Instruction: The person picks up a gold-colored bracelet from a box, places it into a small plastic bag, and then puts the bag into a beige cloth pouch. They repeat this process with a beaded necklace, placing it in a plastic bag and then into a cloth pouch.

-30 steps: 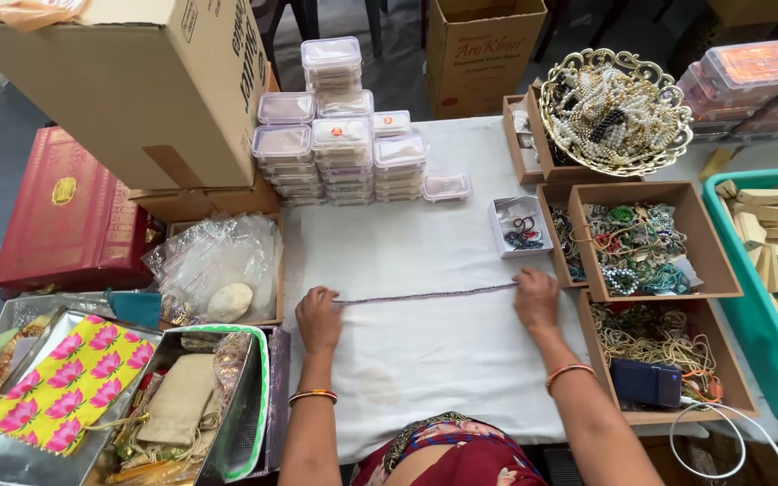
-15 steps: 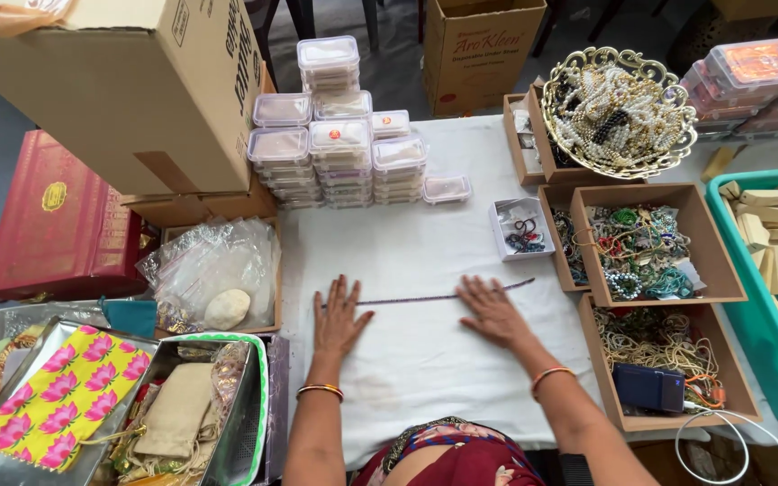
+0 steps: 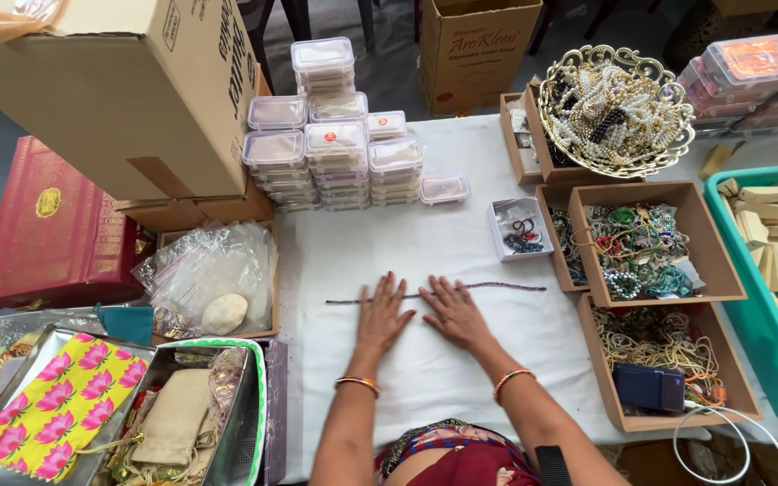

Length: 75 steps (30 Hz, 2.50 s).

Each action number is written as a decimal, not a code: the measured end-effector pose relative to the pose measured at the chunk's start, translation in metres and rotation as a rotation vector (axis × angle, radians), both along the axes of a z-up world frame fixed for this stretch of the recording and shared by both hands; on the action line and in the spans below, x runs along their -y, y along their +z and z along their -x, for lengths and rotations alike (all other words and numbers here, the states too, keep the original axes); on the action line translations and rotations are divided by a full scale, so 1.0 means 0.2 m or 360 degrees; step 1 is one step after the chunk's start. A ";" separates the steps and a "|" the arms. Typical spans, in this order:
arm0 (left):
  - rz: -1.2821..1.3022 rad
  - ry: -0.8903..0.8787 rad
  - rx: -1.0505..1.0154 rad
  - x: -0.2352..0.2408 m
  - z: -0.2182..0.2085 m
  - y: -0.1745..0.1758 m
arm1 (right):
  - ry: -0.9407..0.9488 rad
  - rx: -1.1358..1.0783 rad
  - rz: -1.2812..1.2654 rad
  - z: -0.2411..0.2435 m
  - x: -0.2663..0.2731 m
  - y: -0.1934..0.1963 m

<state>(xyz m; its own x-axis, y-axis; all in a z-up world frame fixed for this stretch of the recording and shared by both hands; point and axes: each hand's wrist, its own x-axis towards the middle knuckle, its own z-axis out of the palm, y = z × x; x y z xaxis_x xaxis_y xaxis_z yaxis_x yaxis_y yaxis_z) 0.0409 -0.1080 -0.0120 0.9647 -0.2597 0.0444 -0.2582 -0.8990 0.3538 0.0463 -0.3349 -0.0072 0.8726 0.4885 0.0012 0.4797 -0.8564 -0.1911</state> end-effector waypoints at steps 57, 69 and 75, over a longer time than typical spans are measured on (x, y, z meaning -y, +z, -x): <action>0.0320 0.0718 0.0121 -0.53 0.26 0.12 | -0.0683 0.0019 -0.0455 0.10 0.84 0.15; 0.1137 0.0776 0.0032 -0.64 0.22 0.07 | -0.1187 -0.0962 -0.1640 -0.04 0.91 0.04; -0.0141 0.0643 -0.0092 -0.25 0.23 0.09 | -0.0698 0.0494 -0.0480 0.05 0.41 -0.15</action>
